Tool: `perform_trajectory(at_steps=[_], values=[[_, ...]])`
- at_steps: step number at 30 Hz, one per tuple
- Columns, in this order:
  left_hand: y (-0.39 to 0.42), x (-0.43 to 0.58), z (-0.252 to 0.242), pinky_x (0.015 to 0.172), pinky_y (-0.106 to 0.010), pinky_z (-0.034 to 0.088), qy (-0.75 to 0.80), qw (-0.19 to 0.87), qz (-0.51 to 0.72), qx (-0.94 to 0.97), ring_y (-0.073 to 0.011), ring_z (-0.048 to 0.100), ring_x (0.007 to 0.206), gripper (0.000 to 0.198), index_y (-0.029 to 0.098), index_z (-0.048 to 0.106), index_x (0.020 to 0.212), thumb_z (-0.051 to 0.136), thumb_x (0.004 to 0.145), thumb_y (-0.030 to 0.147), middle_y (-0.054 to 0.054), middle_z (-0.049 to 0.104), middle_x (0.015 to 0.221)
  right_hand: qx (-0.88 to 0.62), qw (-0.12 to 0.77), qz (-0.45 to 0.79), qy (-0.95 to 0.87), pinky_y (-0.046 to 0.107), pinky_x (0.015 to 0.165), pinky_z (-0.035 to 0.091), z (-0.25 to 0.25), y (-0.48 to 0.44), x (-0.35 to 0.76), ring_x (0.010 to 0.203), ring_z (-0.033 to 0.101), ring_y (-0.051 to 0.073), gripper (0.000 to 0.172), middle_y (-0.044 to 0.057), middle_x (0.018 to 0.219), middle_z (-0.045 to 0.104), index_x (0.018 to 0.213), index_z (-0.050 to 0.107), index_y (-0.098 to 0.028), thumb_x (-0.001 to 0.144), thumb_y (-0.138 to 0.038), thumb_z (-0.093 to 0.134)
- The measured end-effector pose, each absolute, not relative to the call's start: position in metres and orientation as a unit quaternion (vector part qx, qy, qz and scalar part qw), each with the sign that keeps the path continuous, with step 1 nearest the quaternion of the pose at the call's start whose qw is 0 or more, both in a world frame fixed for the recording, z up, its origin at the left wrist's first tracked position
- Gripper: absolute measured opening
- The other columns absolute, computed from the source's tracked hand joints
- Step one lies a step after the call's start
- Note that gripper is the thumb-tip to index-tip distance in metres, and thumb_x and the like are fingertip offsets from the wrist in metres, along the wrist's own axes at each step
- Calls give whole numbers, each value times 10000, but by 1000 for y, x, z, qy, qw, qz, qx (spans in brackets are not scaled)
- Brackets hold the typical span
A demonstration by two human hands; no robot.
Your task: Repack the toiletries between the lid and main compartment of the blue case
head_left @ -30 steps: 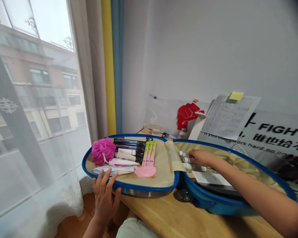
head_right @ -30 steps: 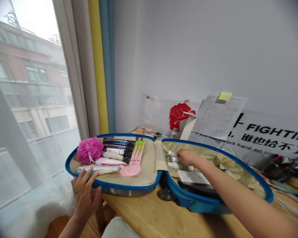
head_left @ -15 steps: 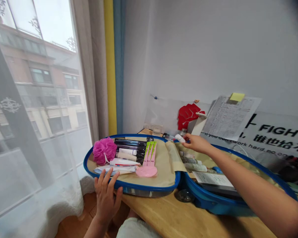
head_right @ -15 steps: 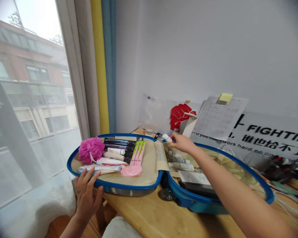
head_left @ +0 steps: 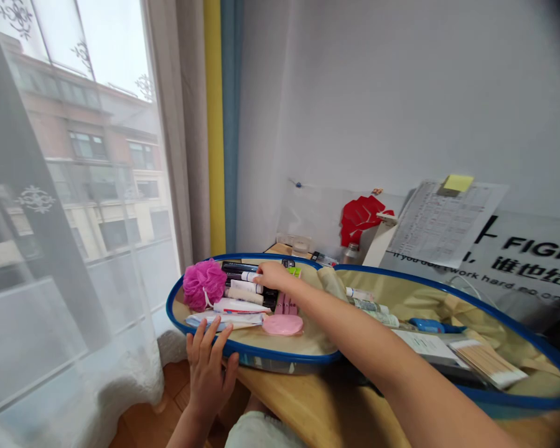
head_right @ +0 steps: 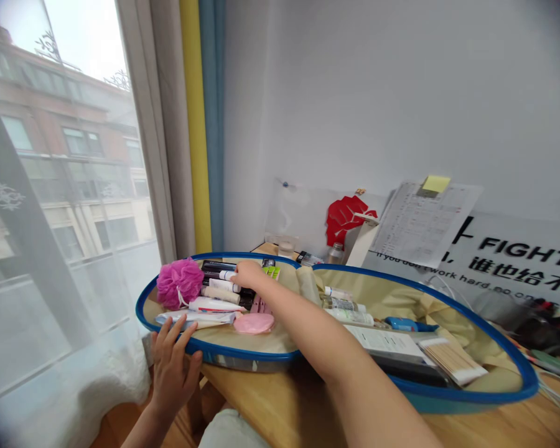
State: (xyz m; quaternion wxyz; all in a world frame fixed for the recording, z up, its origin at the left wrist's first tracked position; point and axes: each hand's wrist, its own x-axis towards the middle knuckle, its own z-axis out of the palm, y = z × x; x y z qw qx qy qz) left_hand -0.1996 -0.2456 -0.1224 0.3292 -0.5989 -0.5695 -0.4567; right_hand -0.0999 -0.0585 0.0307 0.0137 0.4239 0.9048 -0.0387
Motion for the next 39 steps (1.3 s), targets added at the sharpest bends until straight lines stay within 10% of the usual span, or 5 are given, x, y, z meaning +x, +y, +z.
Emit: perform_trajectory(at_steps=[27,39], values=[[-247,-199,-120,1169,-485,79,-569,323,-459,-600,-249,181,1432,517,183,373,1390,451,879,214,-136,412,1434,385,2,-56,921,402,867,503,5,-52,-120,1022,580,180,339,79,1206,569,1181,557,-186,901,-376,536],[-246,-200,-121,1162,-494,100,-573,323,-458,-598,-258,198,1427,540,202,356,1399,458,869,208,-135,436,1410,457,-125,-80,877,222,766,487,92,-21,-5,816,646,109,328,29,1034,701,1133,623,-181,938,-264,373]])
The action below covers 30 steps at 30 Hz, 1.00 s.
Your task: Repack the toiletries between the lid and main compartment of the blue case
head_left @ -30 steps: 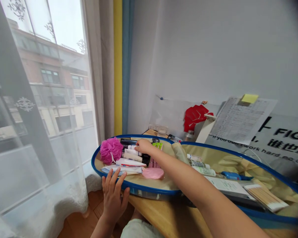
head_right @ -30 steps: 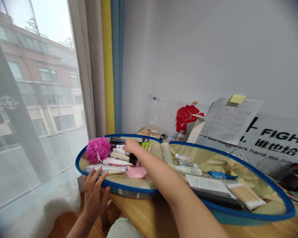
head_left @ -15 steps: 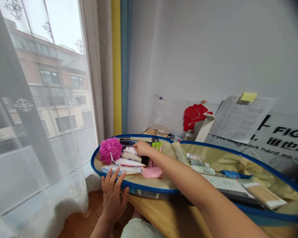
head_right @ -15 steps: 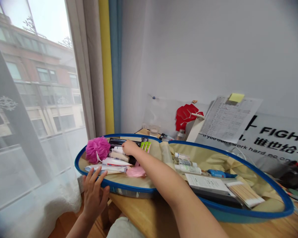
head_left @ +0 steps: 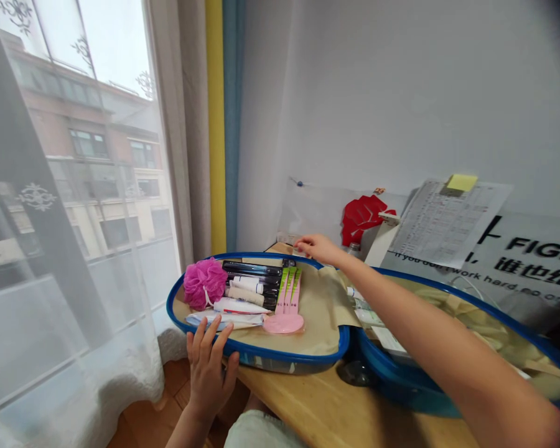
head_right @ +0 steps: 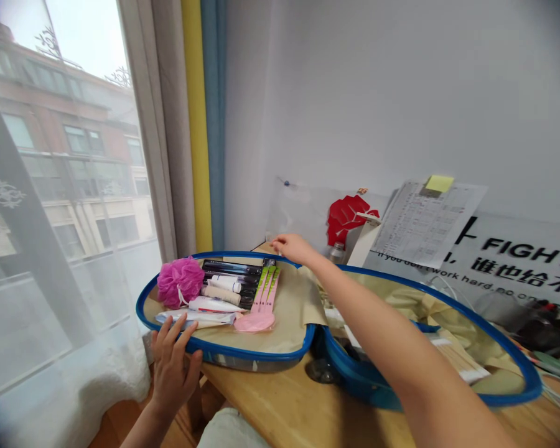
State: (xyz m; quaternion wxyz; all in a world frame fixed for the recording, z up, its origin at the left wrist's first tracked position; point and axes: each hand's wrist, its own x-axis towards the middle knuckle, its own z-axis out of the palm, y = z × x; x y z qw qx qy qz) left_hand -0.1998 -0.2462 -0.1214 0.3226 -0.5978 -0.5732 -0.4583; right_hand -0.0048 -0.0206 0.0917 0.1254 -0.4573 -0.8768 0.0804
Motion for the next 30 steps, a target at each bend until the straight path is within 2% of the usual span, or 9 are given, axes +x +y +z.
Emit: perform_trajectory(at_steps=[3,7,10,14,17,21,24,30], values=[[-246,-199,-119,1161,-495,99,-570,324,-460,-599,-261,200,1425,537,200,360,1397,455,869,207,-135,434,1410,-497,131,73,-855,210,692,488,95,-16,52,733,647,101,384,57,1026,702,1146,608,-158,939,-277,307],[-247,-199,-118,1161,-492,97,-567,327,-465,-596,-261,195,1426,535,198,357,1402,451,875,205,-137,422,1419,-533,85,57,-840,256,696,491,76,-16,116,708,650,147,307,77,890,717,961,674,-148,878,-283,411],[-247,-199,-118,1160,-494,101,-565,328,-465,-598,-259,191,1427,550,208,339,1414,456,877,197,-133,410,1431,-536,37,50,-842,291,743,492,54,-19,146,786,660,189,192,76,899,723,873,701,-178,763,-221,549],[-247,-199,-118,1157,-510,112,-564,326,-469,-596,-276,213,1420,571,223,319,1428,460,875,205,-126,404,1443,-522,-6,53,-851,295,834,479,32,-19,166,943,649,211,314,87,1046,706,958,707,-198,664,-144,610],[-247,-199,-117,1159,-505,106,-559,329,-470,-599,-274,213,1420,571,224,318,1430,457,877,202,-124,400,1447,-525,-24,42,-849,316,879,462,22,-14,170,1008,631,233,393,114,1100,683,1043,689,-183,660,-142,613],[-246,-199,-117,1155,-514,115,-555,331,-474,-598,-279,220,1417,560,222,324,1427,452,881,204,-129,405,1441,-543,-38,21,-839,326,868,463,15,-6,173,1002,634,244,422,140,1110,671,1094,671,-164,678,-155,600],[-246,-200,-118,1149,-527,128,-561,329,-473,-595,-291,239,1409,551,224,332,1422,451,884,220,-130,414,1434,-549,-40,10,-835,319,852,464,11,-3,173,976,641,236,398,130,1065,684,1069,678,-171,679,-157,601],[-247,-198,-115,1162,-498,101,-551,337,-471,-601,-264,204,1423,561,212,319,1429,451,884,201,-131,402,1441,-552,-33,-9,-833,297,824,455,7,-5,168,937,644,222,286,122,993,695,941,703,-169,683,-117,590]])
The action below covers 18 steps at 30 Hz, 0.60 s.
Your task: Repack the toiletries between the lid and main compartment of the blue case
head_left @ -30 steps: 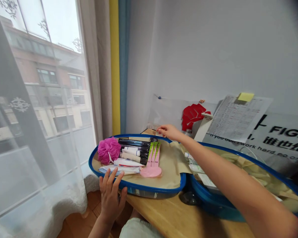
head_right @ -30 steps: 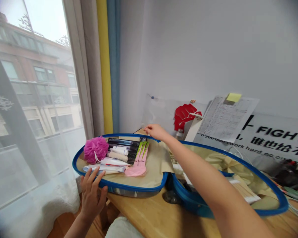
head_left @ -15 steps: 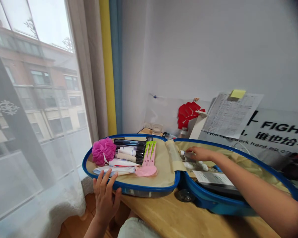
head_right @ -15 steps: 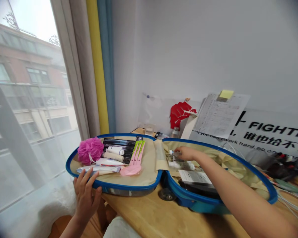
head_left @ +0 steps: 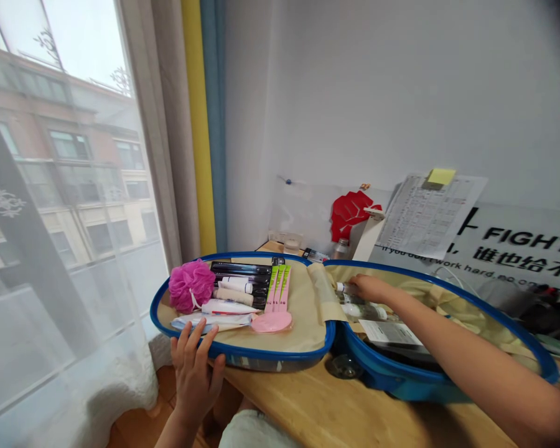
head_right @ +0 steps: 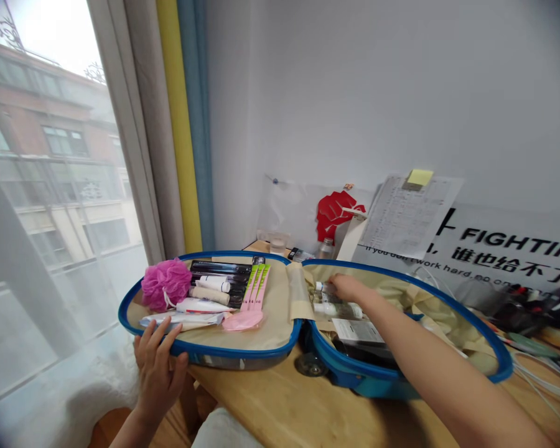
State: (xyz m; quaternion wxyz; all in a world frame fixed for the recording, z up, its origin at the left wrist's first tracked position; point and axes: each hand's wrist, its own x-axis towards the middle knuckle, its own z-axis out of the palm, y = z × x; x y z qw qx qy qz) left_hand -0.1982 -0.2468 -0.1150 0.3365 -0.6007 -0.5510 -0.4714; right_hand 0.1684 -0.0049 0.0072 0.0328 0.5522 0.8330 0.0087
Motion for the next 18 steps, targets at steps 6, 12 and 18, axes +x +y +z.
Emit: perform_trajectory(at_steps=[6,12,18], values=[[-247,-199,-118,1155,-516,119,-564,327,-469,-595,-284,222,1417,567,227,322,1430,452,878,217,-122,410,1444,591,-13,26,806,316,773,460,30,-6,173,909,654,266,260,143,958,703,891,698,-146,640,-124,634],[-247,-199,-119,1154,-505,122,-568,328,-464,-596,-276,218,1418,555,217,336,1418,455,875,211,-131,416,1431,609,-137,18,781,306,760,473,75,-16,154,899,654,227,393,115,1039,695,1166,608,-178,837,-351,482],[-247,-199,-118,1158,-488,114,-569,332,-462,-595,-262,209,1421,554,217,338,1413,453,872,207,-125,419,1426,469,-162,-124,860,253,755,476,81,-62,58,858,652,166,338,45,983,714,1105,643,-188,829,-336,515]])
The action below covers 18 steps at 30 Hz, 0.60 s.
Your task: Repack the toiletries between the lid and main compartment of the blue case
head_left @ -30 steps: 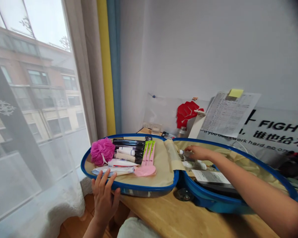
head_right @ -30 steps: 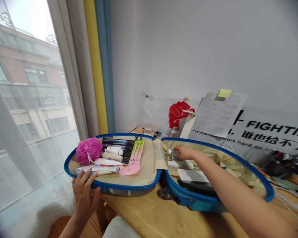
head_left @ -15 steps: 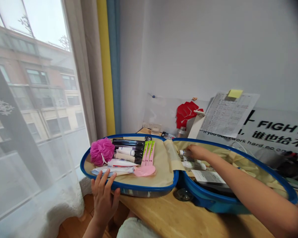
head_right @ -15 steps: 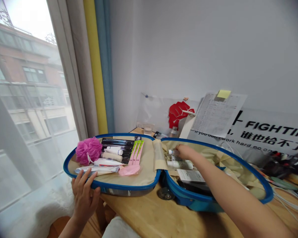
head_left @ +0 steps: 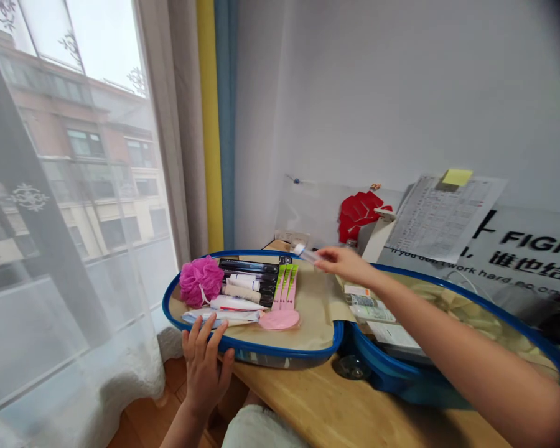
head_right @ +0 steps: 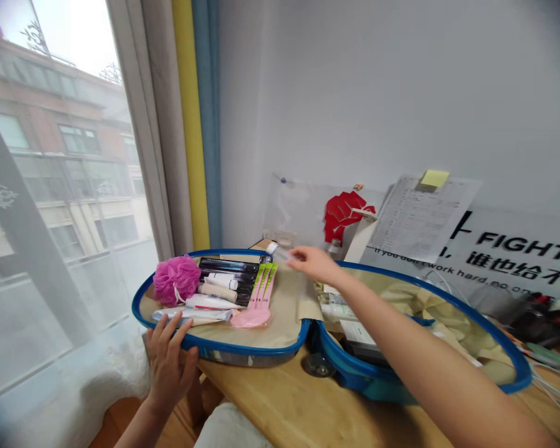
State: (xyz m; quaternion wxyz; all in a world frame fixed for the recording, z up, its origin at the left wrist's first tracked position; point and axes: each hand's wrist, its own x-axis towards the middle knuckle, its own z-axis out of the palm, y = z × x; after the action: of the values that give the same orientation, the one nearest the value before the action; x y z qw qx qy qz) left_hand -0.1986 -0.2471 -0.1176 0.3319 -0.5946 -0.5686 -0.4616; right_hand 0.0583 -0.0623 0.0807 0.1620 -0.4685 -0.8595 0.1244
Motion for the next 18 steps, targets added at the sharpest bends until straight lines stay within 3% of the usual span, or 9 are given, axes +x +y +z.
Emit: perform_trajectory(at_steps=[3,7,18], values=[[-247,-200,-119,1154,-493,119,-569,330,-460,-596,-270,215,1418,548,205,346,1407,453,870,212,-134,430,1416,-401,104,162,-896,207,703,457,64,-88,1,803,647,131,265,-5,910,721,1000,687,-212,762,-307,617],[-247,-200,-119,1154,-497,116,-573,325,-458,-597,-270,216,1418,530,200,364,1395,452,872,220,-135,436,1411,-353,52,165,-920,208,652,431,40,-114,-61,779,639,143,338,6,882,720,1012,690,-206,699,-333,683],[-247,-199,-120,1161,-494,102,-575,325,-455,-597,-258,195,1426,467,165,415,1343,453,880,215,-152,448,1392,-323,24,125,-938,264,764,448,13,-126,-111,934,632,210,339,69,1033,698,1053,683,-185,728,-277,656]])
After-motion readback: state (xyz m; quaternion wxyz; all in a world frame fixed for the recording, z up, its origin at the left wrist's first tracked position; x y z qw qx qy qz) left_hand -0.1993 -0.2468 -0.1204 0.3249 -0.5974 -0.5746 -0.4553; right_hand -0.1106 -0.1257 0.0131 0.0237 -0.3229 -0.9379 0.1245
